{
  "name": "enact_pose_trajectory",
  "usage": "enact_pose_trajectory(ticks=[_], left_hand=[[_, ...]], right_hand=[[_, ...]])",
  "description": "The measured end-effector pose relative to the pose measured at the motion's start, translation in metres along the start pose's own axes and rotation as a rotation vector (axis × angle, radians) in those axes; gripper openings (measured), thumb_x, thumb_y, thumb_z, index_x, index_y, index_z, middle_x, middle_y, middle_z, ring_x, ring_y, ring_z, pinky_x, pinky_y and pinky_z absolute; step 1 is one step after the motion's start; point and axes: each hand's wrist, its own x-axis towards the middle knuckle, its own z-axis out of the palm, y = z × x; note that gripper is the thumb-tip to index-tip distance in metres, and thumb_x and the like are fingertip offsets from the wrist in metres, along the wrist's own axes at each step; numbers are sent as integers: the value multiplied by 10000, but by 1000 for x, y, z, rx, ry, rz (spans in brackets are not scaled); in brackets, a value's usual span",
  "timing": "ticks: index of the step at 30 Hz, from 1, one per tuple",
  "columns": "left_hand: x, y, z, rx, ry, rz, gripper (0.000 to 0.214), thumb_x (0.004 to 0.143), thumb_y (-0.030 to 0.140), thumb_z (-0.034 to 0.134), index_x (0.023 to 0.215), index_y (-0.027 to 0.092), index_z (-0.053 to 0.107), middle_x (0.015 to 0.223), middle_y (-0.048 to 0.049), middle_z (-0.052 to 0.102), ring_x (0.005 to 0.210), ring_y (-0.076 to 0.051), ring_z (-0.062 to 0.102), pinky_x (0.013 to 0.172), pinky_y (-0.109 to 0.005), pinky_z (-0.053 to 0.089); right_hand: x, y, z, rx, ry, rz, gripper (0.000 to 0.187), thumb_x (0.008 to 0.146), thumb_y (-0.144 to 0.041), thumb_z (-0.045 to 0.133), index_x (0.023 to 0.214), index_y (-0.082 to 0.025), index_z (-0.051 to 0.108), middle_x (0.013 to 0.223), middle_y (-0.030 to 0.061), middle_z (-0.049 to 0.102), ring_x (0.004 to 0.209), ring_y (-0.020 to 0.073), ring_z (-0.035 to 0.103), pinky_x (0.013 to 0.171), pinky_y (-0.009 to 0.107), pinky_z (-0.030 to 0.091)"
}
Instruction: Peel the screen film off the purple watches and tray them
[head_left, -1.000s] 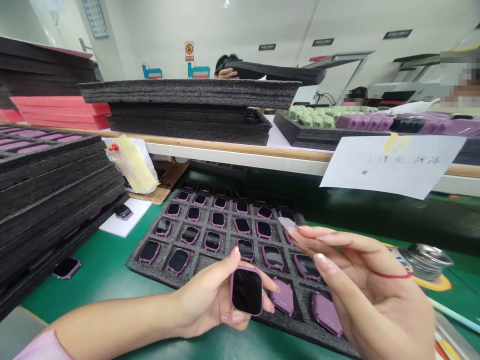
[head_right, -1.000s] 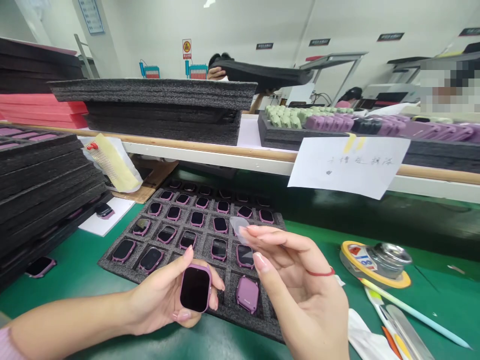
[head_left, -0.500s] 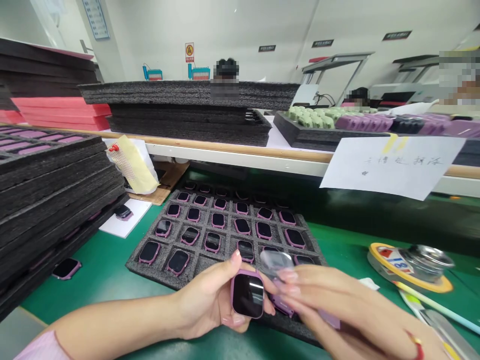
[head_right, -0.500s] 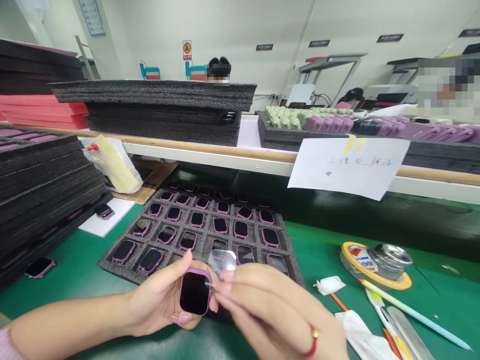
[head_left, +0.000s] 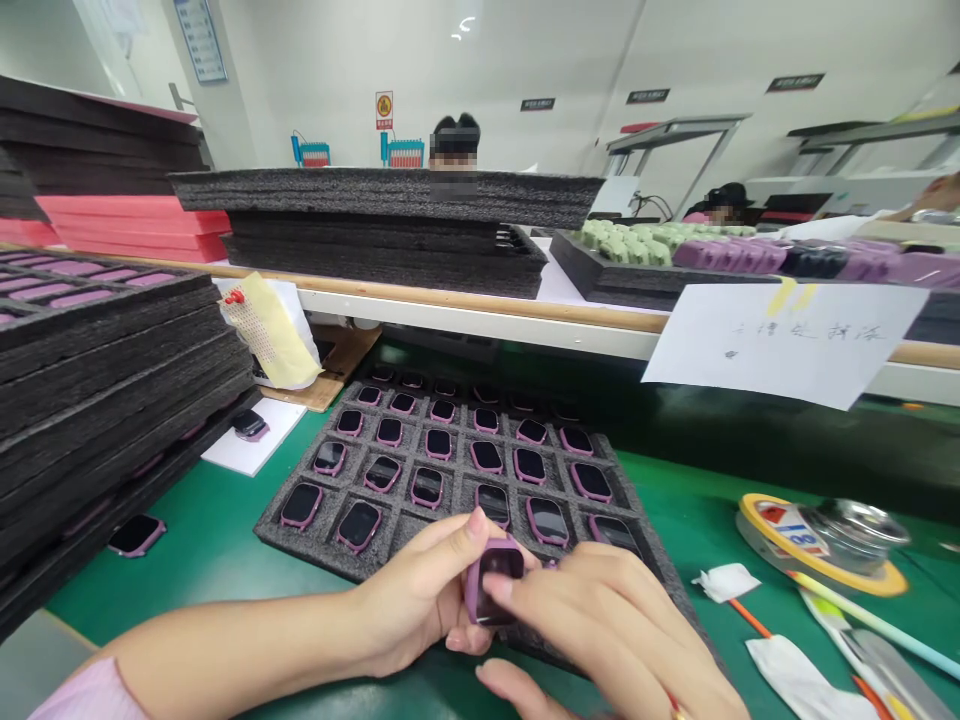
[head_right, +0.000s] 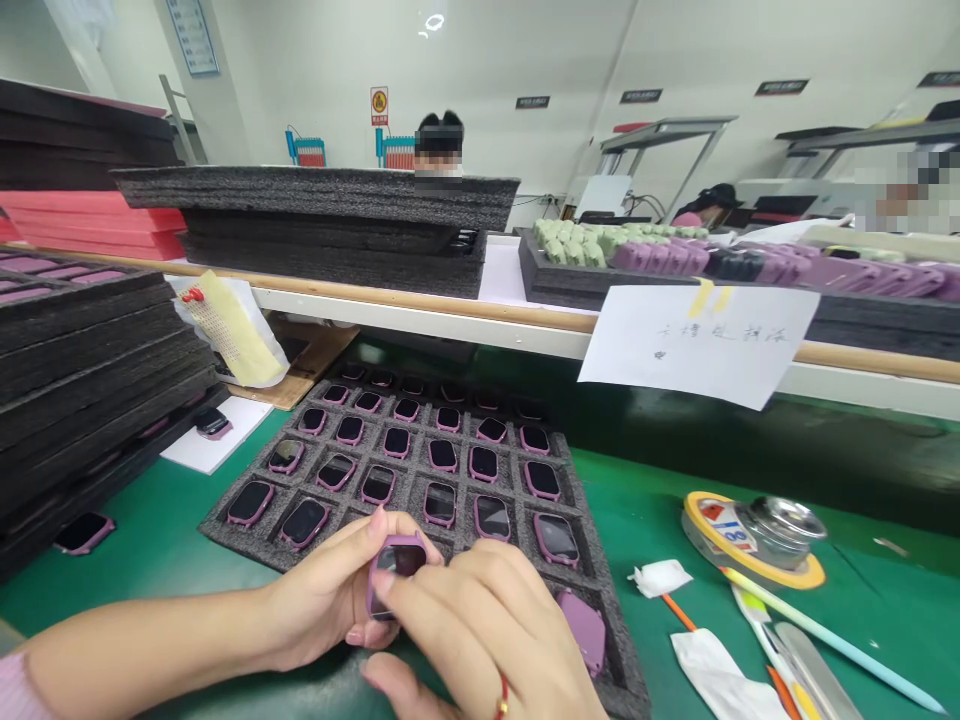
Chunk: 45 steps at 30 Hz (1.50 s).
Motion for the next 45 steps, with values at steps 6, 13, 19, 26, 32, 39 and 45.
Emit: enact_pose_trajectory(ticks=[6,13,19,26,32,39,45], left_hand=[[2,-5,2,79,45,37,631,780,742,725,863,142,548,760,-11,567,411,-19,352,371,-171,217],[3,3,6,-26,115,-4,700,697,785,759,889,154,524,705,-3,554,437,-37,383,380,-155,203],[4,3,3,43,197,45,701,685,789,757,844,187,436,610,69,438,449,-24,284,412,-146,174],[1,35,-23,256,460,278,630,728,757,611,915,224,333,735,87,292,500,-51,142,424,-187,130],[-52,61,-70,742,547,314,444,896,646,476,887,202,472,745,13,466,579,-120,391,511,-236,285],[-92,59,-126,1415,665,258,314,919,475,542,866,199,681,968,-118,618,993,-326,490,951,-480,337],[-101,67,-135,1538,583,187,295,946,472,506,948,206,635,1018,-91,631,1007,-297,550,946,-430,403]], right_hand=[[-10,5,13,203,-54,260,348,1009,-366,637,1312,-239,520,828,-10,607,731,165,612,721,280,561],[-5,6,12,379,-42,393,578,831,-98,625,1341,-334,485,1185,-30,649,989,132,656,879,189,546],[-5,9,17,286,-51,235,477,923,-119,563,1374,-256,491,1195,23,637,1101,148,611,987,236,502],[-12,11,25,239,-82,249,449,926,-146,574,1353,-261,497,1189,28,631,1087,169,608,984,292,495],[-12,13,29,236,-86,276,460,924,-182,587,1356,-305,485,1206,15,627,1096,175,609,963,289,509],[-15,19,79,202,-277,389,383,930,-220,625,1302,-226,531,1265,116,609,1216,311,572,1030,554,513],[-15,30,68,145,-349,407,371,992,-311,585,1356,-242,569,1443,118,542,1414,321,438,1146,592,423]])
